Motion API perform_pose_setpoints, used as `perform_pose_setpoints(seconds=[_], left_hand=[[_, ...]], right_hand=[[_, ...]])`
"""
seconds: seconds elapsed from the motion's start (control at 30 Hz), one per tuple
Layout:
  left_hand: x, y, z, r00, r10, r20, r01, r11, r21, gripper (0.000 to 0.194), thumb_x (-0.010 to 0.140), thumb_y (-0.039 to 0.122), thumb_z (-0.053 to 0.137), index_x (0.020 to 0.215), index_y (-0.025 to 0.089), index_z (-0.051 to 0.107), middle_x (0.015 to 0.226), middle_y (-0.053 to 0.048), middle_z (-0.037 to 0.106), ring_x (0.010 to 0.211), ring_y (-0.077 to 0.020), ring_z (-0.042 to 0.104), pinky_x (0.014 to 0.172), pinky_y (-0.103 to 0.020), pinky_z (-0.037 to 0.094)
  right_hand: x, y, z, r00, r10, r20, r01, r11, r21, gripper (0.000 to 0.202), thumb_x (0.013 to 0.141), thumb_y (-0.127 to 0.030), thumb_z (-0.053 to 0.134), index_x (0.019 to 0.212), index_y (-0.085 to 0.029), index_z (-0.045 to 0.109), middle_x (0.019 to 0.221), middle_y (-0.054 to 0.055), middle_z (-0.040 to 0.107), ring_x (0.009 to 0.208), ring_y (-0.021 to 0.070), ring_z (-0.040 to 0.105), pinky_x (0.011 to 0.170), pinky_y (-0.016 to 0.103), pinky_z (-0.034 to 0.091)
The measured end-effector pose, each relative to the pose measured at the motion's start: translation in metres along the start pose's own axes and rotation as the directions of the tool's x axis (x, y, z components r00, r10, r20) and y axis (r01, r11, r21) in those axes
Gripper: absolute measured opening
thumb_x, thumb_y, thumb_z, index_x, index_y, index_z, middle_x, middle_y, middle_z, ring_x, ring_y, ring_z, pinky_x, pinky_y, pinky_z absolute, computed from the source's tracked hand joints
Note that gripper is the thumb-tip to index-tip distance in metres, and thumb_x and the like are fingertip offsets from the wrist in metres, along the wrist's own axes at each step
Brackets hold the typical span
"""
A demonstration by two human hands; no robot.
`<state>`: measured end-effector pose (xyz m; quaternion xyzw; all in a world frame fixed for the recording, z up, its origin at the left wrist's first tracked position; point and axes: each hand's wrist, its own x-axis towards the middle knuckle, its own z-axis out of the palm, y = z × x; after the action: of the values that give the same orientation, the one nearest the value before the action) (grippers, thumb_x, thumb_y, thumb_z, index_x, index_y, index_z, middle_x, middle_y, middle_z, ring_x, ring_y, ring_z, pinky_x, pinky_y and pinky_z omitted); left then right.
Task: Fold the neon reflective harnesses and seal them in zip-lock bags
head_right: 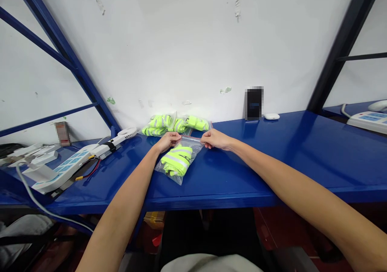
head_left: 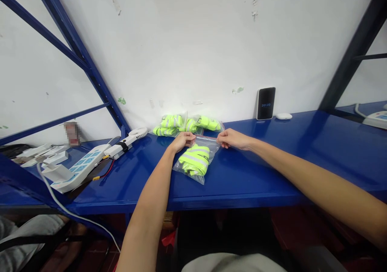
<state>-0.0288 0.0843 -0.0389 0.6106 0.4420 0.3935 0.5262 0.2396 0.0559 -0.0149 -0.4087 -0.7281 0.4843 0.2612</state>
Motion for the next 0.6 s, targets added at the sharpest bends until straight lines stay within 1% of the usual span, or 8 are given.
perform_pose_setpoints(seconds=[0.17, 0.27, 0.33, 0.4, 0.47, 0.53, 0.57, 0.6], left_hand=[[0.001, -0.002, -0.001, 1.000, 0.007, 0.003, -0.007, 1.000, 0.000, 0.033, 0.063, 0.038, 0.081, 0.064, 0.013, 0.060, 0.059, 0.001, 0.053, 0.050, -0.0058, 0.041, 0.047, -0.020, 0.029], [0.001, -0.003, 0.000, 1.000, 0.013, 0.002, -0.013, 1.000, 0.019, 0.033, 0.065, 0.039, 0.080, 0.067, 0.012, 0.062, 0.058, 0.001, 0.053, 0.050, -0.0055, 0.043, 0.048, -0.019, 0.029], [-0.002, -0.002, 0.002, 1.000, 0.023, 0.000, -0.023, 0.999, 0.038, 0.032, 0.069, 0.041, 0.078, 0.072, 0.012, 0.065, 0.058, 0.002, 0.054, 0.050, -0.0053, 0.044, 0.048, -0.019, 0.031], [-0.006, 0.000, 0.003, 1.000, 0.024, 0.012, -0.024, 0.999, 0.043, 0.034, 0.075, 0.045, 0.073, 0.085, 0.012, 0.069, 0.064, -0.001, 0.061, 0.054, -0.0073, 0.052, 0.053, -0.020, 0.039], [-0.011, 0.003, 0.005, 1.000, 0.004, 0.025, -0.005, 1.000, 0.012, 0.040, 0.081, 0.049, 0.065, 0.100, 0.014, 0.068, 0.076, -0.006, 0.070, 0.065, -0.0119, 0.063, 0.064, -0.023, 0.048], [-0.015, 0.006, 0.006, 1.000, -0.025, -0.007, 0.025, 0.999, -0.025, 0.042, 0.083, 0.050, 0.062, 0.105, 0.014, 0.066, 0.082, -0.009, 0.073, 0.074, -0.0165, 0.069, 0.072, -0.027, 0.053], [-0.016, 0.007, 0.007, 0.999, -0.032, -0.042, 0.031, 0.999, -0.031, 0.041, 0.082, 0.049, 0.062, 0.103, 0.014, 0.066, 0.081, -0.010, 0.073, 0.075, -0.0179, 0.070, 0.073, -0.029, 0.054], [-0.016, 0.008, 0.006, 0.996, -0.030, -0.082, 0.028, 0.999, -0.025, 0.039, 0.080, 0.048, 0.063, 0.101, 0.014, 0.065, 0.079, -0.009, 0.073, 0.074, -0.0186, 0.071, 0.072, -0.029, 0.054]], right_hand=[[-0.005, -0.004, -0.008, 0.982, 0.008, 0.188, -0.010, 1.000, 0.010, 0.030, 0.078, -0.035, 0.067, 0.060, -0.016, 0.052, 0.056, -0.002, 0.052, 0.053, 0.0083, 0.045, 0.054, 0.025, 0.032], [-0.007, -0.003, -0.011, 0.972, 0.007, 0.237, -0.007, 1.000, -0.002, 0.037, 0.079, -0.042, 0.068, 0.059, -0.017, 0.050, 0.053, -0.003, 0.050, 0.050, 0.0076, 0.045, 0.053, 0.024, 0.032], [-0.010, -0.003, -0.013, 0.968, -0.003, 0.253, 0.002, 1.000, 0.004, 0.038, 0.078, -0.044, 0.070, 0.060, -0.016, 0.052, 0.054, -0.002, 0.054, 0.051, 0.0075, 0.047, 0.052, 0.023, 0.032], [-0.013, -0.003, -0.015, 0.954, 0.007, 0.299, -0.014, 1.000, 0.020, 0.038, 0.077, -0.046, 0.072, 0.062, -0.015, 0.056, 0.058, 0.001, 0.060, 0.049, 0.0065, 0.048, 0.048, 0.021, 0.031], [-0.016, -0.004, -0.014, 0.914, 0.049, 0.402, -0.060, 0.998, 0.016, 0.046, 0.081, -0.057, 0.066, 0.065, -0.013, 0.061, 0.064, 0.005, 0.066, 0.043, 0.0050, 0.044, 0.043, 0.022, 0.026], [-0.017, -0.005, -0.012, 0.880, 0.106, 0.464, -0.101, 0.994, -0.035, 0.063, 0.085, -0.071, 0.050, 0.065, -0.012, 0.064, 0.062, 0.008, 0.066, 0.037, 0.0048, 0.038, 0.038, 0.023, 0.022], [-0.017, -0.005, -0.010, 0.887, 0.125, 0.445, -0.106, 0.992, -0.067, 0.070, 0.086, -0.075, 0.043, 0.063, -0.012, 0.064, 0.057, 0.007, 0.063, 0.036, 0.0053, 0.037, 0.037, 0.023, 0.021], [-0.016, -0.004, -0.008, 0.907, 0.135, 0.399, -0.107, 0.990, -0.091, 0.072, 0.085, -0.078, 0.041, 0.060, -0.014, 0.063, 0.050, 0.006, 0.058, 0.035, 0.0060, 0.036, 0.036, 0.023, 0.022]])
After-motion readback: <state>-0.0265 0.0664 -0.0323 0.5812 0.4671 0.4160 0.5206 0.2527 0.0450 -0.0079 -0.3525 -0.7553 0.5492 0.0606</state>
